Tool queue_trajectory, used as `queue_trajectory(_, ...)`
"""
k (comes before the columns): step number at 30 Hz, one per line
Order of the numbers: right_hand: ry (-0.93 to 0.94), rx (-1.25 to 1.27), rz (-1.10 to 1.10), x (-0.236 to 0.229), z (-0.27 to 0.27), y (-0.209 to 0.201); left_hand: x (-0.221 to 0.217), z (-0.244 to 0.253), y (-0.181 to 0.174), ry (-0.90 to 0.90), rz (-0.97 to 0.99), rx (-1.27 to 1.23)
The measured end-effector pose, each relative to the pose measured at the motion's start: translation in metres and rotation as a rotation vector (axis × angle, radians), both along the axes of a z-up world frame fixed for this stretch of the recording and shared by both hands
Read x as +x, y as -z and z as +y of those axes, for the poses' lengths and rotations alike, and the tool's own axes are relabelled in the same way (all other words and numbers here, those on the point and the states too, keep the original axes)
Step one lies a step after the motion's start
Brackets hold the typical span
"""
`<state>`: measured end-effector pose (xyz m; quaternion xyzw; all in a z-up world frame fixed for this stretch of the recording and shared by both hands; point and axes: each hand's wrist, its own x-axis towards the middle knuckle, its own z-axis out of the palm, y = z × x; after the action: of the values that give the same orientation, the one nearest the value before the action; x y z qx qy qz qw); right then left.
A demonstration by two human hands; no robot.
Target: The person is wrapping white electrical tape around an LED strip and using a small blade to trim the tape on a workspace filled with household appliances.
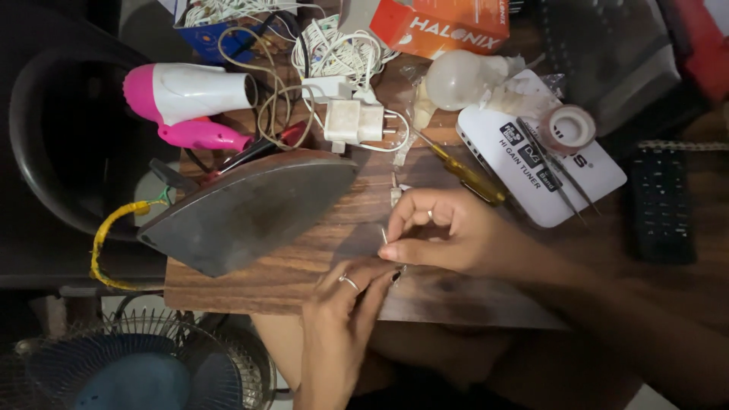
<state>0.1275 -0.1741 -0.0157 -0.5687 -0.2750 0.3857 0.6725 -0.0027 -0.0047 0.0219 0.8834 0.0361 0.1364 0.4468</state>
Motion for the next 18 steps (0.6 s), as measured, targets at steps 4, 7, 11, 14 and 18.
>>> queue_trajectory(4, 0.003, 0.065, 0.08, 0.002, 0.001, -0.003, -0.003, 0.0, 0.003, -0.042, 0.097, -0.016)
queue_trajectory(7, 0.034, 0.081, 0.103, 0.002, 0.002, -0.005, -0.005, 0.0, 0.004, -0.087, 0.169, 0.001)
queue_trajectory(11, 0.094, 0.053, 0.022, 0.001, 0.005, -0.001, -0.006, -0.001, 0.0, -0.009, 0.077, -0.002)
queue_trajectory(14, 0.102, 0.01, -0.082, 0.001, 0.004, 0.001, -0.004, -0.003, -0.002, 0.051, -0.014, -0.015)
queue_trajectory(18, 0.066, -0.08, -0.254, 0.002, 0.002, 0.01, -0.004, -0.003, -0.002, 0.094, -0.147, 0.044)
